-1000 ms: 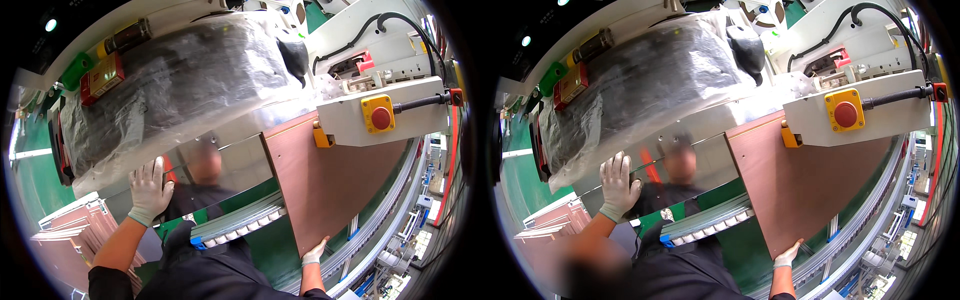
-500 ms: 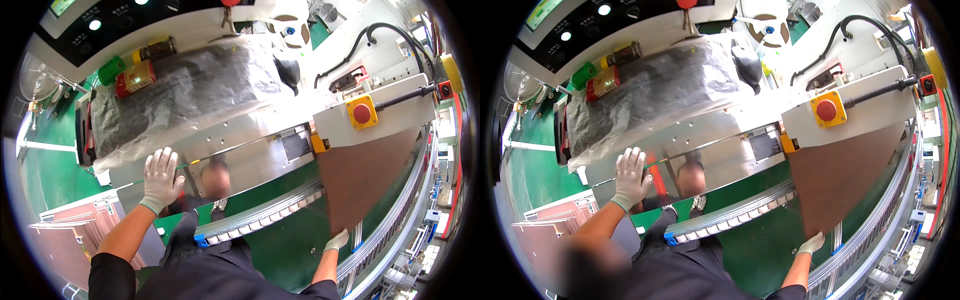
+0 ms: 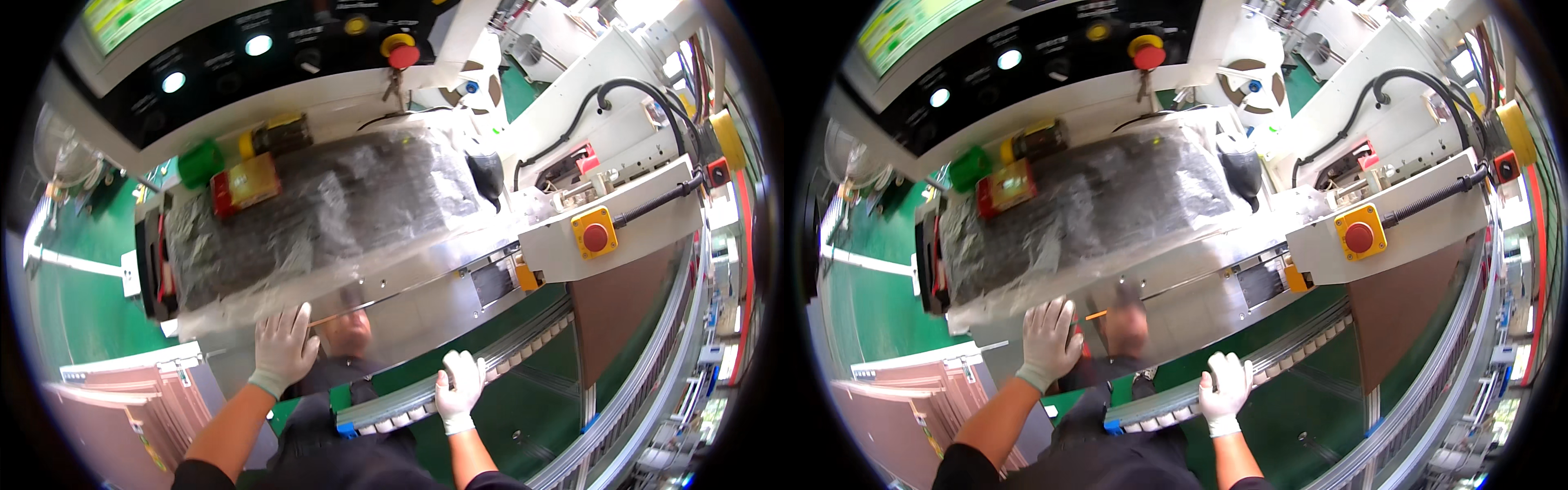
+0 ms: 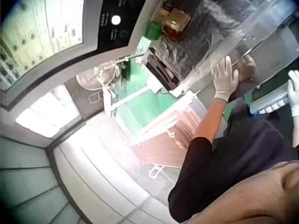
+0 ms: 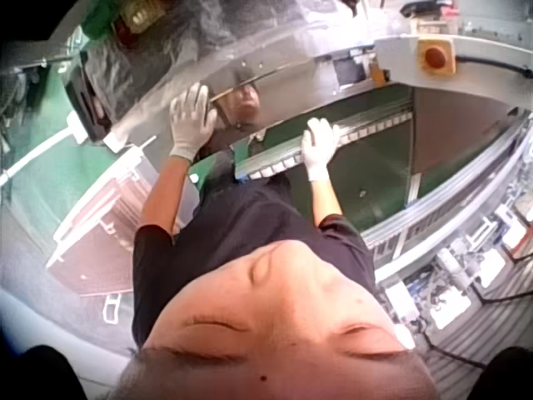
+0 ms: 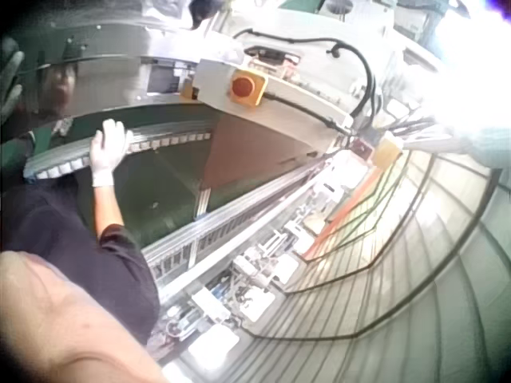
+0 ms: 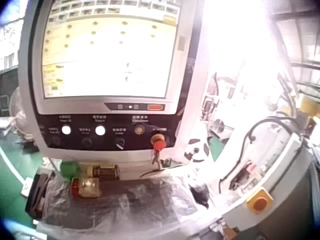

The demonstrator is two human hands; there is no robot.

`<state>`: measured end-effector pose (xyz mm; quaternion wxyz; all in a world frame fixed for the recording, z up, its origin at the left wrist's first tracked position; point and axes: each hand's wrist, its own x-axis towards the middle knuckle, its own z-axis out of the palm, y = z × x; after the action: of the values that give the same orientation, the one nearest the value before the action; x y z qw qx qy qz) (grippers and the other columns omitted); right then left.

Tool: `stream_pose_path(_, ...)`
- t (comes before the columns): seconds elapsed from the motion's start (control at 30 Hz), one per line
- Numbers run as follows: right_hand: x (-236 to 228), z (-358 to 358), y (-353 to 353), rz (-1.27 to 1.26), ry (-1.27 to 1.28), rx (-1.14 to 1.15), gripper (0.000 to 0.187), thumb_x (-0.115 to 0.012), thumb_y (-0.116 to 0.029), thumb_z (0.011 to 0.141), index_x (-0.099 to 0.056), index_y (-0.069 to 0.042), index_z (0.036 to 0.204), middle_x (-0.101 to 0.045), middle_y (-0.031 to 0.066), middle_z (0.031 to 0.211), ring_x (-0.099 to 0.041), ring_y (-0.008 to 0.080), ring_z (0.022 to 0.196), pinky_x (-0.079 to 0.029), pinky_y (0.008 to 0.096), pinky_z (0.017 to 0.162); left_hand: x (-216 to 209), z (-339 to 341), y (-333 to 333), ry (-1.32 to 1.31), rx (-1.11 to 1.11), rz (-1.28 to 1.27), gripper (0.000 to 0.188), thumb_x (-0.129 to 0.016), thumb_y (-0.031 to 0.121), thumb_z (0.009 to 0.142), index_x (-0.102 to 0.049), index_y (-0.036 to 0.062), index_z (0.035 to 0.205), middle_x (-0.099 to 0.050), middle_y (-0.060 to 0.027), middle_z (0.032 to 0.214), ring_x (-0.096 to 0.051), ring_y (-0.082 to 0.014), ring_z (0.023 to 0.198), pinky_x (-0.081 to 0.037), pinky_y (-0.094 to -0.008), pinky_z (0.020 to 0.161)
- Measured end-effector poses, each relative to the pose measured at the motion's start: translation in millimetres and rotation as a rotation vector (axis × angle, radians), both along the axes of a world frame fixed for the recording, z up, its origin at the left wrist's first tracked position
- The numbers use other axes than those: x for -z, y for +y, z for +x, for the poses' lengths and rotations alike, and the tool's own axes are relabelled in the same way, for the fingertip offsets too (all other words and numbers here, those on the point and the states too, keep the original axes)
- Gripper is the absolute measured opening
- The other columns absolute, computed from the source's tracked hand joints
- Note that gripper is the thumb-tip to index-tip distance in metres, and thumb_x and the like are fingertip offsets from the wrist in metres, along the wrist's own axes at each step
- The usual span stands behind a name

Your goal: The person places a large wooden panel into an industrial edge-banding machine, adjusts settings on a control screen, then works with another person to lift and stack processed panels before unwrapping a large bundle of materials.

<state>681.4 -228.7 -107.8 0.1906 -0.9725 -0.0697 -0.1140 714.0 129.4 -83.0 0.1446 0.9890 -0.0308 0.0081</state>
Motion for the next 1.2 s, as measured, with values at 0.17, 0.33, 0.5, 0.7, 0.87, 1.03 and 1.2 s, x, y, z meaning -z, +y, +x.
stream_pose_path(0.17, 6.4, -0.5, -10.2, 0.126, -0.002, 0.039, 0.014, -0.067, -0.021, 0.084, -0.075, -0.014, 0.093, -0.073, 0.0046, 0.092, -0.069, 0.0267, 0.092, -0.045, 0.0462, 0.101, 13.3, -5.6, 1.7, 0.096, -0.003, 0.007, 0.062, -0.063, 0.035, 0.079, -0.058, 0.0022, 0.132, -0.061, -0.0144, 0.123, -0.056, -0.0350, 0.108, -0.040, -0.0513, 0.093)
stream_pose_path(0.33, 7.9, 0.8, -8.6, 0.149, 0.019, 0.043, 0.016, -0.064, -0.025, 0.087, -0.075, -0.014, 0.091, -0.072, 0.0053, 0.090, -0.069, 0.0267, 0.088, -0.045, 0.0460, 0.100, 21.8, -7.3, 6.2, 0.003, 0.047, 0.093, 0.063, -0.063, 0.036, 0.079, -0.058, 0.0025, 0.132, -0.063, -0.0120, 0.117, -0.058, -0.0320, 0.099, -0.040, -0.0502, 0.084)
stream_pose_path(0.5, 6.8, -2.0, -9.6, 0.170, 0.003, 0.045, 0.017, -0.063, -0.026, 0.089, -0.075, -0.014, 0.088, -0.072, 0.0045, 0.088, -0.068, 0.0262, 0.088, -0.045, 0.0457, 0.101, 11.4, -2.1, 2.5, 0.067, 0.010, 0.067, 0.063, -0.065, 0.035, 0.077, -0.059, 0.0032, 0.130, -0.062, -0.0129, 0.120, -0.057, -0.0335, 0.106, -0.040, -0.0507, 0.088)
stream_pose_path(0.7, 9.6, -6.2, -13.8, 0.188, -0.050, 0.038, 0.012, -0.065, -0.023, 0.085, -0.073, -0.015, 0.088, -0.072, 0.0033, 0.088, -0.067, 0.0257, 0.087, -0.044, 0.0462, 0.101, -5.6, 2.1, -2.3, -0.049, 0.021, 0.016, 0.060, -0.065, 0.035, 0.077, -0.059, 0.0042, 0.128, -0.057, -0.0158, 0.132, -0.053, -0.0346, 0.122, -0.038, -0.0525, 0.104)
stream_pose_path(0.87, 12.7, -9.6, -13.5, 0.142, -0.055, 0.031, 0.007, -0.066, -0.018, 0.083, -0.071, -0.014, 0.086, -0.071, 0.0021, 0.087, -0.065, 0.0259, 0.089, -0.043, 0.0464, 0.103, -7.0, -4.3, -1.1, -0.209, 0.039, -0.010, 0.057, -0.063, 0.032, 0.083, -0.057, 0.0056, 0.133, -0.053, -0.0161, 0.143, -0.047, -0.0356, 0.135, -0.033, -0.0529, 0.114)
stream_pose_path(1.03, 4.7, -13.9, -0.2, -0.054, 0.167, -0.040, 0.025, -0.068, -0.032, 0.087, -0.071, -0.011, 0.074, -0.071, 0.0095, 0.078, -0.066, 0.0316, 0.078, -0.048, 0.0462, 0.084, 16.2, -29.1, 8.8, -0.255, -0.013, -0.017, 0.057, -0.061, 0.033, 0.089, -0.053, 0.0061, 0.139, -0.049, -0.0165, 0.149, -0.041, -0.0354, 0.142, -0.029, -0.0532, 0.118)
stream_pose_path(1.2, 0.7, -18.3, 5.8, -0.106, 0.372, -0.199, 0.043, -0.066, -0.045, 0.089, -0.069, -0.008, 0.068, -0.066, 0.0167, 0.068, -0.066, 0.0400, 0.066, -0.051, 0.0499, 0.064, 6.3, -71.9, 3.5, -0.167, -0.119, 0.000, 0.061, -0.056, 0.037, 0.094, -0.046, 0.0073, 0.146, -0.042, -0.0159, 0.154, -0.034, -0.0369, 0.146, -0.025, -0.0540, 0.120)
